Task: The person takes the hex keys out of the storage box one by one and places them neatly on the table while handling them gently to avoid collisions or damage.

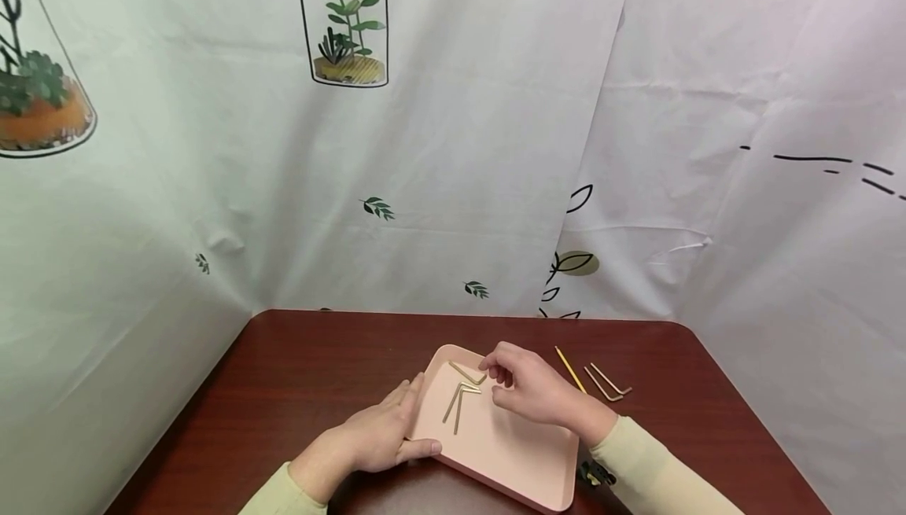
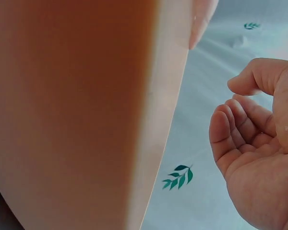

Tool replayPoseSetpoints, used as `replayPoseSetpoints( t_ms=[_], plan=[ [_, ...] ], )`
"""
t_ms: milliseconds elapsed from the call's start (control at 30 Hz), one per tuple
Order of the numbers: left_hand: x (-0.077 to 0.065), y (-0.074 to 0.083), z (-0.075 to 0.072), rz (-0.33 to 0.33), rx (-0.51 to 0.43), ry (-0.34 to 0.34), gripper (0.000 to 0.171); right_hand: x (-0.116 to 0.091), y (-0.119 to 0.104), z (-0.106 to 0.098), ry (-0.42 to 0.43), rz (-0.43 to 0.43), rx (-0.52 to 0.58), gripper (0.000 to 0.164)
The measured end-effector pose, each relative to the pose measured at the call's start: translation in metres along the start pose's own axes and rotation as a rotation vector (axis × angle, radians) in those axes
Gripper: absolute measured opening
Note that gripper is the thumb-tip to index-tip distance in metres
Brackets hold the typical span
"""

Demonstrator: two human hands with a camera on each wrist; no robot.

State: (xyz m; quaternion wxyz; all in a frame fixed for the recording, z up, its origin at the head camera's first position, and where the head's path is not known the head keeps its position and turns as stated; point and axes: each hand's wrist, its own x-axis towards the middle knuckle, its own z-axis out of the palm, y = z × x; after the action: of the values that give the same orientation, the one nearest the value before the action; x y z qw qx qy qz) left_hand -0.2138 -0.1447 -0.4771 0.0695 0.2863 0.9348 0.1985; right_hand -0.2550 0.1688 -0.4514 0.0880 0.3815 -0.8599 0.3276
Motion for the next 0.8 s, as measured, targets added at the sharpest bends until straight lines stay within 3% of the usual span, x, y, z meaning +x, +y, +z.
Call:
replayPoseSetpoints(
  t_ms=[233,800],
  plan=[
    [-0.001,0.0,0.0,0.0,-0.008,-0.007,0.117,0.003,-0.004,0.0,-0.038,-0.026,-0.035,0.034],
    [-0.001,-0.001,0.002,-0.008,-0.022,-0.008,0.117,0.015,-0.011,0.0,-0.237,-0.107,-0.185,0.032]
  ],
)
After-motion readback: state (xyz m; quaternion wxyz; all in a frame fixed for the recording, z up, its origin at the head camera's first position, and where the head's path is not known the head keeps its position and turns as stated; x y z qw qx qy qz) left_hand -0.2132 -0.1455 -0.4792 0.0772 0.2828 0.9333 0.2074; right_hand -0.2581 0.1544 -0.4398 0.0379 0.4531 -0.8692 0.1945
